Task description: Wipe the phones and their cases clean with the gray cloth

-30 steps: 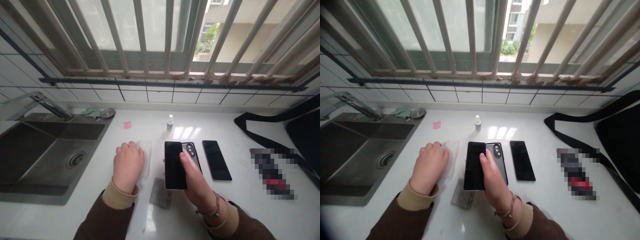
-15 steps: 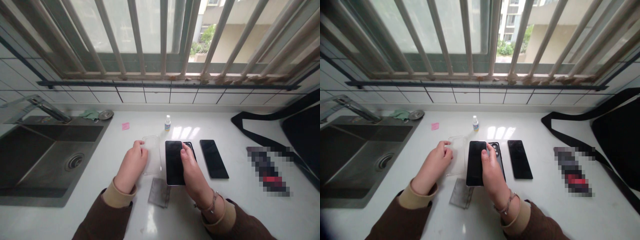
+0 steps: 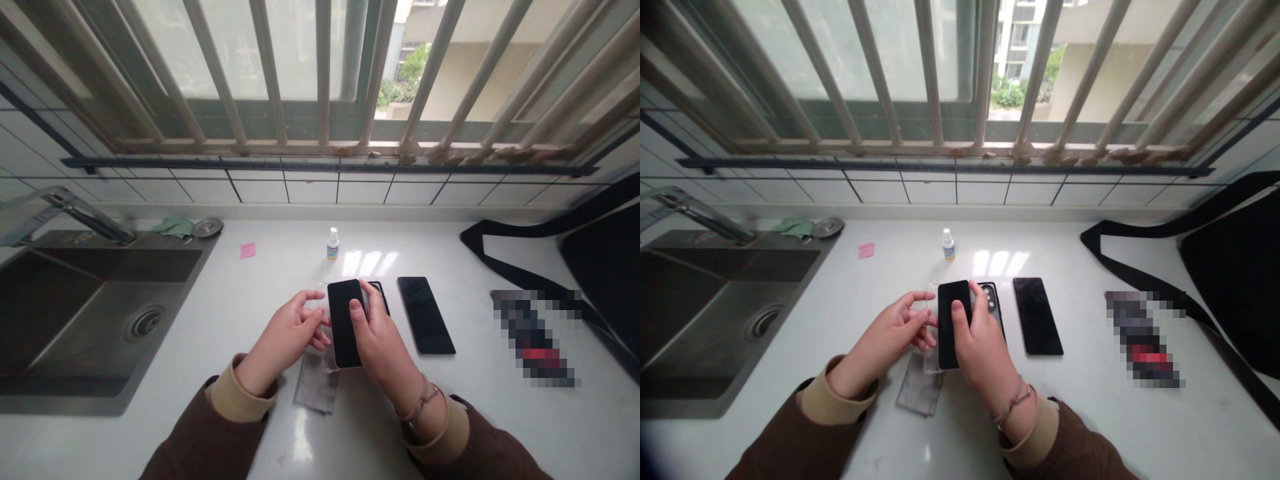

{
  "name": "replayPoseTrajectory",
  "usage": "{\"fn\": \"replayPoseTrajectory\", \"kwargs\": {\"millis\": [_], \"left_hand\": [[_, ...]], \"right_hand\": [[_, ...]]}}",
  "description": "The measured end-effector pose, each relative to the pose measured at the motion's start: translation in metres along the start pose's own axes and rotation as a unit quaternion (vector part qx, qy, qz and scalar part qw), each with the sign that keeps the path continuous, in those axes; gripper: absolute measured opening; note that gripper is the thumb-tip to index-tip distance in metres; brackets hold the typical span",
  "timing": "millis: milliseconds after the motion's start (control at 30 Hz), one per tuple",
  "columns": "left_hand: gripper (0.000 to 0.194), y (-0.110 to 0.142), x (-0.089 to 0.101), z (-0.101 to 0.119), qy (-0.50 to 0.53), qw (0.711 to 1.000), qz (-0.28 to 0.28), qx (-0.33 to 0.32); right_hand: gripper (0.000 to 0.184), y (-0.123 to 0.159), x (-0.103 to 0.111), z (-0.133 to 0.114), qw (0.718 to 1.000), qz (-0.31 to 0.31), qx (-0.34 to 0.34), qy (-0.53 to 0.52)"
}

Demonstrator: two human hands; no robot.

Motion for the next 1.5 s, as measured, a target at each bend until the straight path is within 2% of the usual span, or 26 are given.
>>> {"fn": "replayPoseTrajectory", "kwargs": {"millis": [100,300,500,700,900,1000,1100,1300,1400,1500], "left_hand": [[0.053,0.001,-0.003,-0.001,0.010,1.000,-0.019,0.011],[0.037,0.002,-0.009,0.000,-0.001,0.997,-0.072,0.002],[0.043,0.001,-0.008,-0.004,0.025,0.997,-0.069,0.006],[0.040,-0.001,0.001,-0.007,0.037,0.998,-0.051,-0.010],[0.038,0.001,0.003,-0.001,0.070,0.996,-0.043,-0.024],[0.039,0.004,0.001,0.001,0.071,0.995,-0.069,-0.015],[0.040,0.005,0.000,0.002,0.042,0.995,-0.093,-0.007],[0.043,0.008,-0.001,0.001,0.022,0.993,-0.115,0.008],[0.039,0.009,-0.003,0.001,0.039,0.994,-0.100,0.009],[0.034,0.008,-0.003,0.003,0.091,0.995,-0.042,-0.016]], "right_hand": [[0.078,0.001,-0.001,-0.001,1.000,0.003,0.003,0.018],[0.078,0.006,-0.006,0.002,0.998,0.004,0.031,0.060],[0.081,0.006,-0.002,-0.002,0.984,0.020,0.088,0.155],[0.066,0.001,0.014,-0.014,0.969,-0.013,0.079,0.234],[0.054,-0.006,0.017,-0.011,0.995,0.027,0.042,0.092],[0.062,-0.008,0.011,-0.007,1.000,-0.027,0.002,0.001],[0.066,-0.008,0.004,-0.004,0.992,-0.077,-0.023,-0.101],[0.071,-0.007,-0.004,0.003,0.970,-0.074,-0.089,-0.212],[0.073,-0.006,-0.005,0.004,0.964,-0.074,-0.097,-0.236],[0.082,-0.004,-0.006,0.003,0.963,-0.108,-0.088,-0.229]]}}
Point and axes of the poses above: each hand's wrist, its own y-axis away from the middle knuckle, its own x-axis out of the back of the hand, z = x × y, the point moved 1 cm from there along -y, towards the middle knuckle, and after that the axes turned 5 degrees about y, right-handed, at the moved point
